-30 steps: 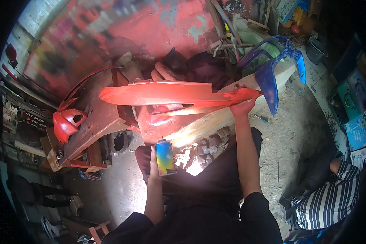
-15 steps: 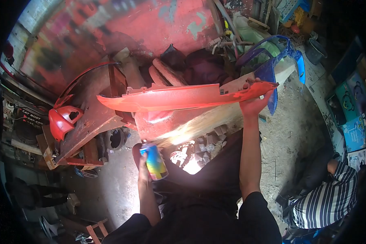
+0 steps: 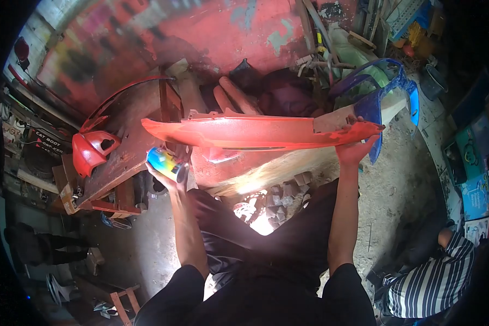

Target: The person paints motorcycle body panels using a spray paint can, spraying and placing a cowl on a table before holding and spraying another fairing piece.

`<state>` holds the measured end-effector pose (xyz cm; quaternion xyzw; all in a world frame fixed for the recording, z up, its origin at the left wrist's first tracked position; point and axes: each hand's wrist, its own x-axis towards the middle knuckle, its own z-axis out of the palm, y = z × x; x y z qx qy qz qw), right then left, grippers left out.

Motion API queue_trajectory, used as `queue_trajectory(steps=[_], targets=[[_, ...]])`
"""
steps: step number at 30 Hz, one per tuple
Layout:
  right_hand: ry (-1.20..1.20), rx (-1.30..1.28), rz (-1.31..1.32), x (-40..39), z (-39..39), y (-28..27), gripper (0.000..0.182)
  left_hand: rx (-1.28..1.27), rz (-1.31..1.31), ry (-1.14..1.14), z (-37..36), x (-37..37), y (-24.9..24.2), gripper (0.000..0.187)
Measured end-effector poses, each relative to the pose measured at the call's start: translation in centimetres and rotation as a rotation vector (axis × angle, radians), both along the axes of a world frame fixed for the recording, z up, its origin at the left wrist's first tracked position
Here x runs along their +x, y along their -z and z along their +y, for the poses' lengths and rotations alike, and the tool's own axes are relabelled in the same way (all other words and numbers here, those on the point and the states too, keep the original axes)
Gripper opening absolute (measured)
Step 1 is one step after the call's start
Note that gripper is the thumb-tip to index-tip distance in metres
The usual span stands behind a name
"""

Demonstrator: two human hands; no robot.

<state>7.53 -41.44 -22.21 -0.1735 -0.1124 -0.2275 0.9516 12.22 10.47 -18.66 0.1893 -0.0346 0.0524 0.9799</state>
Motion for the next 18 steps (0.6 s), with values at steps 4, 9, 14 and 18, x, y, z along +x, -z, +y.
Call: queue_trajectory(steps=[4, 9, 14, 18], targets=[[-0.007, 0.012, 0.026, -0.2, 0.4, -0.4, 0.071, -0.006, -0.005, -0.017, -1.3, 0.4, -1.7, 0.065], [-0.081, 0.051, -0.073, -0.4, 0.1, -1.1, 0.065, 0.045, 0.019, -0.085, 0.4, 1.6, -0.4, 0.057], [-0.134, 0.141, -0.150, -0.4, -0.8, -1.1, 0.065, 0.085, 0.034, -0.100, 0.6, 1.1, -1.4, 0.058], [-0.104, 0.088, -0.223, -0.3, -0.7, -1.0, 0.062, 0.091, 0.115, -0.219, -1.3, 0.2, -3.8, 0.056]])
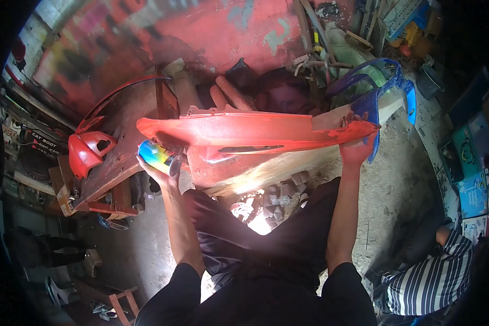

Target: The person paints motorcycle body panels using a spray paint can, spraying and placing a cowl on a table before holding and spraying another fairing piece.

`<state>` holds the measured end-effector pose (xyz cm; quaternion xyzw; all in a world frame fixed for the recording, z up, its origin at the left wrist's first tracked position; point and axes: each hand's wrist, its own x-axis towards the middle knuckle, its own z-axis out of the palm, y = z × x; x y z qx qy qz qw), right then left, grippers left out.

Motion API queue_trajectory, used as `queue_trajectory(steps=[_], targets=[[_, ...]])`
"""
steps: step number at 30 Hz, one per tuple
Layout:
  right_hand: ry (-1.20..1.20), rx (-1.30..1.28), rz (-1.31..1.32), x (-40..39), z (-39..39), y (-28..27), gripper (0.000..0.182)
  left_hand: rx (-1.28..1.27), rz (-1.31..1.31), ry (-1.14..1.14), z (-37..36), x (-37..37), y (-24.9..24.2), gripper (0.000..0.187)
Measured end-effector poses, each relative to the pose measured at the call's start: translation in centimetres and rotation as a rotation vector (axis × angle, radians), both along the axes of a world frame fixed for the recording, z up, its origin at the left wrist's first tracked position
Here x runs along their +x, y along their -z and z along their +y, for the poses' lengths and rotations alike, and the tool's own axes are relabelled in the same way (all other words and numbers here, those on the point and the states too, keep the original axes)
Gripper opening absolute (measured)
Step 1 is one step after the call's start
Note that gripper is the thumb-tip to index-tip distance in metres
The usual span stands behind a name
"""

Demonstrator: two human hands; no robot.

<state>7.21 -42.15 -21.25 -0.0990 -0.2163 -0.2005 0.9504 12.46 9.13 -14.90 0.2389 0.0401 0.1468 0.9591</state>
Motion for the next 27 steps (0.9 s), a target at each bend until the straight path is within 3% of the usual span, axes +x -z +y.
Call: queue_trajectory(steps=[2, 5, 8, 11, 14, 18, 24, 26, 27], targets=[[0.031, 0.085, 0.136, -0.4, 0.5, -0.5, 0.056, -0.012, -0.003, 0.001, -0.2, -0.1, -0.2, 0.055], [0.038, 0.019, 0.120, -0.1, 0.0, -0.1, 0.050, 0.044, -0.066, 0.111, 2.1, 0.5, 1.9, 0.055], [0.179, 0.049, 0.311, -0.1, -1.1, 0.7, 0.053, 0.049, 0.001, 0.064, 0.5, -0.5, -0.3, 0.055], [0.014, 0.086, 0.117, 0.3, -1.4, 1.7, 0.056, 0.053, 0.046, 0.032, 1.0, 0.0, 0.0, 0.054], [0.011, 0.053, 0.046, 0.4, -1.2, 1.7, 0.058, 0.086, 0.000, 0.062, 2.3, 0.1, 1.3, 0.054], [0.127, 0.012, 0.146, 0.3, -1.7, 2.4, 0.059, 0.159, -0.004, 0.147, 2.0, -0.4, 1.5, 0.054], [0.155, 0.014, 0.181, 0.3, -1.5, 2.7, 0.058, 0.395, 0.240, 0.011, 1.8, -3.2, 1.1, 0.052], [0.153, 0.012, 0.187, 0.2, -1.5, 2.8, 0.058, 0.397, 0.249, 0.050, 2.0, -5.3, 1.2, 0.053], [0.149, 0.013, 0.188, 0.1, -1.4, 2.7, 0.058, 0.340, 0.181, 0.205, 2.2, -6.6, 1.4, 0.055]])
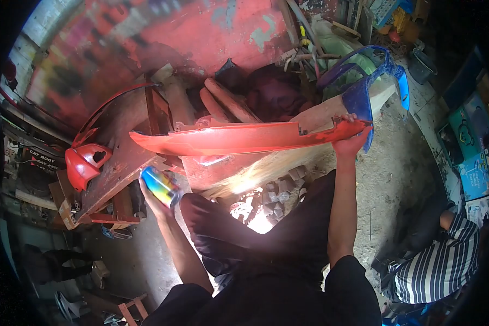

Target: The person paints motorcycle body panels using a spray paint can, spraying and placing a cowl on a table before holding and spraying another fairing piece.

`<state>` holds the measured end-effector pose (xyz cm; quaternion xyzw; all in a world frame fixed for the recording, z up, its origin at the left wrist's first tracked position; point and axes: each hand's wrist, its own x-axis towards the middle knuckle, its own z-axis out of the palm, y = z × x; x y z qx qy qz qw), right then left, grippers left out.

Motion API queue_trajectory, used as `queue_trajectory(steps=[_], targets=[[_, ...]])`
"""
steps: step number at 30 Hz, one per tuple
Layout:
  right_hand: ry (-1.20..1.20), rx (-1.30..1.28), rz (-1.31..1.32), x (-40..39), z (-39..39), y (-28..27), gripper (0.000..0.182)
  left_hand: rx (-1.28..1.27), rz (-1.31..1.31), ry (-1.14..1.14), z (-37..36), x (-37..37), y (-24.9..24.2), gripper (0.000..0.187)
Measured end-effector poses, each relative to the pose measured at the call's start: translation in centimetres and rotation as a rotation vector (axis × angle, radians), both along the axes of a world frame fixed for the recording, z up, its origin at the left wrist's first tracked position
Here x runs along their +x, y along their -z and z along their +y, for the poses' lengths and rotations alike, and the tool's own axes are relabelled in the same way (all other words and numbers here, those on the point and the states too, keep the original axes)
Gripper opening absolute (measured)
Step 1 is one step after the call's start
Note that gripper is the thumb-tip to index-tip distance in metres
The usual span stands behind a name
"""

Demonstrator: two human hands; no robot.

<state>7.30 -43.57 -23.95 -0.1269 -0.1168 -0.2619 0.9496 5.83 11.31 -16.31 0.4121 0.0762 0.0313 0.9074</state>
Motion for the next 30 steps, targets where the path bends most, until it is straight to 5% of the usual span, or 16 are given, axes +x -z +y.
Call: queue_trajectory(steps=[3, 5, 6, 9, 13, 18, 25, 30], targets=[[0.004, -0.006, 0.027, -0.1, 0.2, -0.1, 0.059, -0.172, 0.012, -0.252, -2.7, -2.4, 0.3, 0.061], [0.029, -0.020, 0.054, -0.1, 0.0, 0.2, 0.060, -0.064, 0.071, -0.003, -5.0, -5.0, 0.8, 0.063], [0.026, -0.022, 0.055, -0.1, 0.0, 0.3, 0.060, -0.263, 0.099, 0.233, -5.7, -5.6, 1.8, 0.066], [-0.007, 0.016, 0.027, -0.2, 0.0, 0.5, 0.059, -0.316, 0.303, 0.251, -8.5, -7.4, 2.7, 0.066], [0.024, -0.015, 0.018, -0.4, 0.5, 0.4, 0.058, 0.107, 0.265, 0.477, -9.7, -9.1, 3.7, 0.059], [0.010, 0.026, 0.029, -0.4, 0.4, 0.4, 0.059, 0.721, -0.112, 0.230, -12.3, -8.7, 2.3, 0.072], [0.043, 0.041, 0.058, -0.4, 0.9, 0.1, 0.060, 0.929, -0.339, 0.252, -13.6, -7.6, 0.3, 0.079], [0.025, 0.058, 0.057, -0.4, 1.1, 0.4, 0.061, 0.853, -0.370, 0.224, -14.5, -7.2, -0.3, 0.077]])
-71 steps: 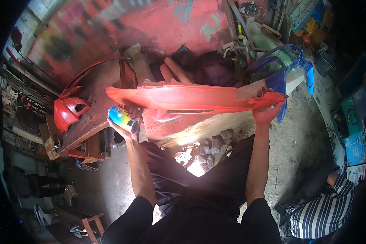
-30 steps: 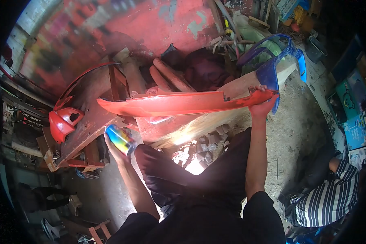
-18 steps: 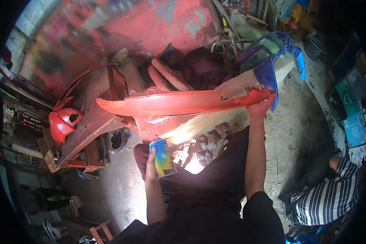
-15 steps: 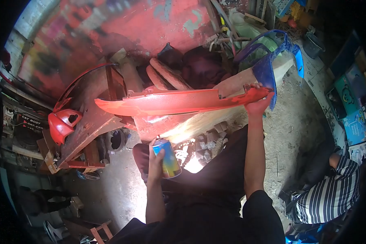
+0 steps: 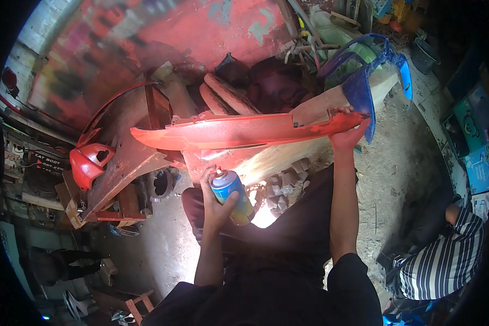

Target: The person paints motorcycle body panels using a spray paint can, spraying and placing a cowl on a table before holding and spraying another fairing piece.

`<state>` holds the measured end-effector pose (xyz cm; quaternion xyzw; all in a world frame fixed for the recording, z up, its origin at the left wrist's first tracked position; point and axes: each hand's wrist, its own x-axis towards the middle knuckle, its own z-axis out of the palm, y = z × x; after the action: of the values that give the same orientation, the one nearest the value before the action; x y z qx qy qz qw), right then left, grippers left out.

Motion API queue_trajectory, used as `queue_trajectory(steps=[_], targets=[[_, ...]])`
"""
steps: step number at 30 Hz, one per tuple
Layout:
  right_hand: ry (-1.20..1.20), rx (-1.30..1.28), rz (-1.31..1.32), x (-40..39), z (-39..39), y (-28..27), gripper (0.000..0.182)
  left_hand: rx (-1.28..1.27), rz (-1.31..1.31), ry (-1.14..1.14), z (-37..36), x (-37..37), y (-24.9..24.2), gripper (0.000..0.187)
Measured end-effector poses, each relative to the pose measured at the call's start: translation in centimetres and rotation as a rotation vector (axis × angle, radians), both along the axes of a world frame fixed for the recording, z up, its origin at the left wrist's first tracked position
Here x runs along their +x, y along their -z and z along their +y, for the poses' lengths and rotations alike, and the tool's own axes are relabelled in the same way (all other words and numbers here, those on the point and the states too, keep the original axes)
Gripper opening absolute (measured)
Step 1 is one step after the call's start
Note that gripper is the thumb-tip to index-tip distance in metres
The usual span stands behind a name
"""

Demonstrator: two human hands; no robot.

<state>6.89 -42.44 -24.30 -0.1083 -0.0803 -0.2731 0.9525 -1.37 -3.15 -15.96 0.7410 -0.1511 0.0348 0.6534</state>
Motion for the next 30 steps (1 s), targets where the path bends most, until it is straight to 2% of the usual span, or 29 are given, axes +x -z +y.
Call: queue_trajectory(steps=[3, 5, 9, 11, 17, 20, 24, 30], targets=[[0.014, -0.004, 0.023, 0.3, 0.5, 0.2, 0.061, 0.054, -0.074, -0.041, -0.3, 0.2, 0.1, 0.076], [0.002, 0.005, 0.046, 0.4, 0.9, 0.2, 0.062, -0.077, 0.078, -0.069, -0.5, 0.3, 0.2, 0.076], [0.013, 0.056, 0.099, 0.7, 2.2, -0.2, 0.064, -0.094, 0.063, -0.110, -0.6, 0.9, 0.0, 0.078], [-0.025, 0.090, 0.040, 0.9, 2.5, -0.1, 0.065, 0.001, -0.107, -0.174, -0.5, 1.3, 0.0, 0.079], [-0.043, 0.125, 0.052, 1.0, 2.8, -0.4, 0.065, 0.265, -0.299, -0.204, -0.4, 1.6, -0.9, 0.071], [-0.022, 0.102, 0.043, 1.1, 2.8, -0.2, 0.065, 0.249, -0.288, -0.235, -0.3, 1.8, -1.1, 0.064], [-0.006, 0.105, 0.081, 1.1, 2.8, -0.1, 0.065, 0.160, -0.272, -0.259, -0.2, 2.4, -0.6, 0.065], [-0.039, 0.105, 0.040, 1.0, 2.8, -0.2, 0.065, 0.210, -0.306, -0.449, 1.8, 3.8, -1.9, 0.063]])
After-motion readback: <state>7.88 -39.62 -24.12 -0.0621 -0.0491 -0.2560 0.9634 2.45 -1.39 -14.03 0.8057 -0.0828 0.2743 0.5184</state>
